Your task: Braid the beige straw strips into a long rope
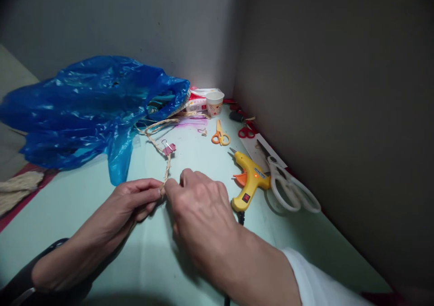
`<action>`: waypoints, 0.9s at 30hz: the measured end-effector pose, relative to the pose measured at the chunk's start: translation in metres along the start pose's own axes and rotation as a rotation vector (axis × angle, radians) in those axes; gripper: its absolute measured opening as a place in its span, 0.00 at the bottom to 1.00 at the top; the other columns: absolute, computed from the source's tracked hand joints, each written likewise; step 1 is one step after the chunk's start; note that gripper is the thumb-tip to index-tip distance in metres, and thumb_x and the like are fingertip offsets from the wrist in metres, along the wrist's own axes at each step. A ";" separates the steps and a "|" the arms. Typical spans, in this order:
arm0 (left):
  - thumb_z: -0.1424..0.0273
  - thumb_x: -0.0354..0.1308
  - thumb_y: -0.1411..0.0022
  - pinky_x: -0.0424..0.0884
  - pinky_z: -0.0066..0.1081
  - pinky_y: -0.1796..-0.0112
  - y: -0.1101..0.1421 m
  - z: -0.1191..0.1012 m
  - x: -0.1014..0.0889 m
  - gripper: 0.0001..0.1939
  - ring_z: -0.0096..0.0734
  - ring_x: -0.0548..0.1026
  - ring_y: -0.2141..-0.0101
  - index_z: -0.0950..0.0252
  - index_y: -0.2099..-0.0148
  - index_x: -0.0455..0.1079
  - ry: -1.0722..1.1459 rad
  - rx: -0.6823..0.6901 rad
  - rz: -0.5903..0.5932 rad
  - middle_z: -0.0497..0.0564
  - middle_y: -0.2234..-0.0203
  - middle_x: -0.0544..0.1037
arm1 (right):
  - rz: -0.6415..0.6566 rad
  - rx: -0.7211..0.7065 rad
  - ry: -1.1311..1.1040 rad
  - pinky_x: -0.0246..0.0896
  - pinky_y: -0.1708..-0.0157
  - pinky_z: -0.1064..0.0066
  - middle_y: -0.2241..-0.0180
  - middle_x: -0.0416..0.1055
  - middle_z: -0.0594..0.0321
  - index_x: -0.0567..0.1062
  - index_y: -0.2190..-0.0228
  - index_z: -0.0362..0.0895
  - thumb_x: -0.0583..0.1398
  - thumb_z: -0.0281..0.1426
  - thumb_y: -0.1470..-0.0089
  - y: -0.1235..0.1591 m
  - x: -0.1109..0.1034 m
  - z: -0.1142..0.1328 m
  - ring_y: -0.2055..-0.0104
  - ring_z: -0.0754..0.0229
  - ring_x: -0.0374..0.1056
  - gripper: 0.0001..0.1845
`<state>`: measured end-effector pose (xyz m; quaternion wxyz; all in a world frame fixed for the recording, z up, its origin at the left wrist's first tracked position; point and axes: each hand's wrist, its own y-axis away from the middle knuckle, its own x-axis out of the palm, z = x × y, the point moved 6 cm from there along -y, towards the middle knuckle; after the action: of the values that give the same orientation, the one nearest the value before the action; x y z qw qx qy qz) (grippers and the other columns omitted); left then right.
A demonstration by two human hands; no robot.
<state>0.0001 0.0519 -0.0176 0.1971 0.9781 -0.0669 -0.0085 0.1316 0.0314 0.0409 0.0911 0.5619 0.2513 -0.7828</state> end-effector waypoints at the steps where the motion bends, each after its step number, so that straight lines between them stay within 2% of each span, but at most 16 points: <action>1: 0.69 0.61 0.47 0.43 0.27 0.80 0.000 0.001 0.000 0.06 0.18 0.51 0.82 0.67 0.72 0.72 0.003 0.000 -0.009 0.43 0.83 0.65 | -0.064 -0.041 0.025 0.36 0.77 0.69 0.76 0.64 0.64 0.68 0.74 0.44 0.56 0.21 0.49 0.004 -0.001 0.006 0.77 0.63 0.54 0.07; 4: 0.69 0.61 0.47 0.43 0.27 0.79 0.001 0.001 0.001 0.08 0.18 0.49 0.82 0.68 0.75 0.71 0.032 0.012 0.004 0.43 0.83 0.65 | -0.209 -0.194 0.068 0.38 0.78 0.68 0.78 0.64 0.62 0.68 0.75 0.42 0.53 0.20 0.48 0.017 0.002 0.026 0.78 0.61 0.56 0.09; 6: 0.70 0.61 0.46 0.46 0.25 0.79 0.002 0.000 0.002 0.08 0.18 0.51 0.81 0.68 0.75 0.72 0.071 0.002 0.038 0.44 0.82 0.66 | -0.222 -0.295 0.059 0.40 0.80 0.67 0.78 0.65 0.61 0.69 0.75 0.42 0.51 0.19 0.47 0.024 0.010 0.036 0.79 0.60 0.58 0.11; 8: 0.71 0.62 0.46 0.48 0.24 0.79 0.002 0.001 0.002 0.06 0.17 0.54 0.81 0.68 0.73 0.74 0.132 -0.023 0.068 0.47 0.79 0.71 | -0.181 -0.352 0.056 0.43 0.81 0.67 0.78 0.66 0.60 0.69 0.74 0.41 0.50 0.19 0.47 0.027 0.018 0.042 0.80 0.59 0.59 0.11; 11: 0.73 0.63 0.47 0.47 0.22 0.81 0.000 0.003 -0.002 0.02 0.15 0.55 0.81 0.66 0.69 0.76 0.235 -0.063 0.086 0.50 0.72 0.76 | -0.106 -0.359 0.106 0.45 0.82 0.66 0.77 0.67 0.60 0.71 0.73 0.40 0.53 0.19 0.48 0.028 0.029 0.041 0.79 0.57 0.62 0.09; 17: 0.77 0.60 0.45 0.51 0.19 0.81 0.001 0.005 -0.003 0.03 0.14 0.55 0.82 0.67 0.71 0.72 0.337 -0.057 0.133 0.48 0.76 0.72 | 0.117 -0.349 0.129 0.39 0.82 0.67 0.73 0.71 0.59 0.73 0.70 0.41 0.58 0.19 0.52 0.025 0.033 0.036 0.80 0.60 0.62 0.08; 19: 0.77 0.58 0.43 0.49 0.20 0.80 0.002 0.006 -0.002 0.05 0.14 0.53 0.83 0.68 0.71 0.71 0.339 -0.051 0.130 0.47 0.77 0.70 | 0.253 -0.300 0.048 0.39 0.81 0.67 0.74 0.72 0.60 0.74 0.71 0.43 0.58 0.24 0.48 0.022 0.027 0.027 0.81 0.61 0.61 0.05; 20: 0.76 0.57 0.42 0.48 0.20 0.81 0.003 0.006 -0.002 0.05 0.14 0.52 0.83 0.69 0.71 0.70 0.341 -0.049 0.135 0.46 0.78 0.68 | 0.320 -0.255 0.004 0.39 0.80 0.67 0.77 0.72 0.60 0.75 0.74 0.43 0.57 0.27 0.45 0.020 0.022 0.019 0.81 0.62 0.60 0.08; 22: 0.76 0.56 0.41 0.46 0.21 0.80 0.004 0.005 -0.001 0.05 0.14 0.50 0.82 0.69 0.70 0.69 0.340 -0.042 0.148 0.46 0.78 0.67 | 0.386 -0.107 -0.031 0.41 0.79 0.67 0.83 0.68 0.59 0.74 0.80 0.44 0.53 0.37 0.40 0.012 0.008 -0.005 0.83 0.63 0.57 0.21; 23: 0.76 0.56 0.41 0.46 0.22 0.80 0.004 0.005 -0.001 0.05 0.14 0.49 0.82 0.69 0.70 0.69 0.339 -0.039 0.154 0.45 0.78 0.66 | 0.338 -0.038 -0.016 0.41 0.78 0.67 0.84 0.67 0.59 0.74 0.82 0.43 0.52 0.39 0.39 0.007 -0.001 -0.017 0.84 0.63 0.56 0.24; 24: 0.76 0.55 0.41 0.45 0.22 0.80 0.004 0.005 -0.001 0.05 0.14 0.49 0.82 0.69 0.70 0.69 0.336 -0.037 0.157 0.45 0.78 0.66 | 0.238 0.031 0.013 0.42 0.78 0.67 0.83 0.68 0.58 0.75 0.80 0.43 0.52 0.41 0.39 0.001 -0.012 -0.029 0.83 0.63 0.56 0.24; 26: 0.76 0.55 0.41 0.45 0.23 0.80 0.004 0.004 -0.001 0.05 0.14 0.49 0.82 0.69 0.70 0.69 0.330 -0.030 0.156 0.44 0.78 0.65 | 0.073 0.113 -0.017 0.46 0.76 0.68 0.76 0.73 0.56 0.79 0.70 0.42 0.54 0.41 0.40 -0.007 -0.024 -0.044 0.79 0.62 0.61 0.19; 27: 0.76 0.55 0.40 0.45 0.23 0.80 0.004 0.003 -0.001 0.05 0.14 0.49 0.82 0.69 0.70 0.69 0.329 -0.026 0.158 0.44 0.79 0.65 | 0.059 0.131 -0.102 0.49 0.75 0.69 0.72 0.74 0.56 0.78 0.63 0.43 0.56 0.41 0.41 -0.010 -0.021 -0.047 0.77 0.62 0.63 0.17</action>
<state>-0.0019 0.0473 -0.0190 0.2181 0.9553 -0.1103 0.1664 0.1734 0.0603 0.0520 0.0900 0.5332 0.1778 -0.8222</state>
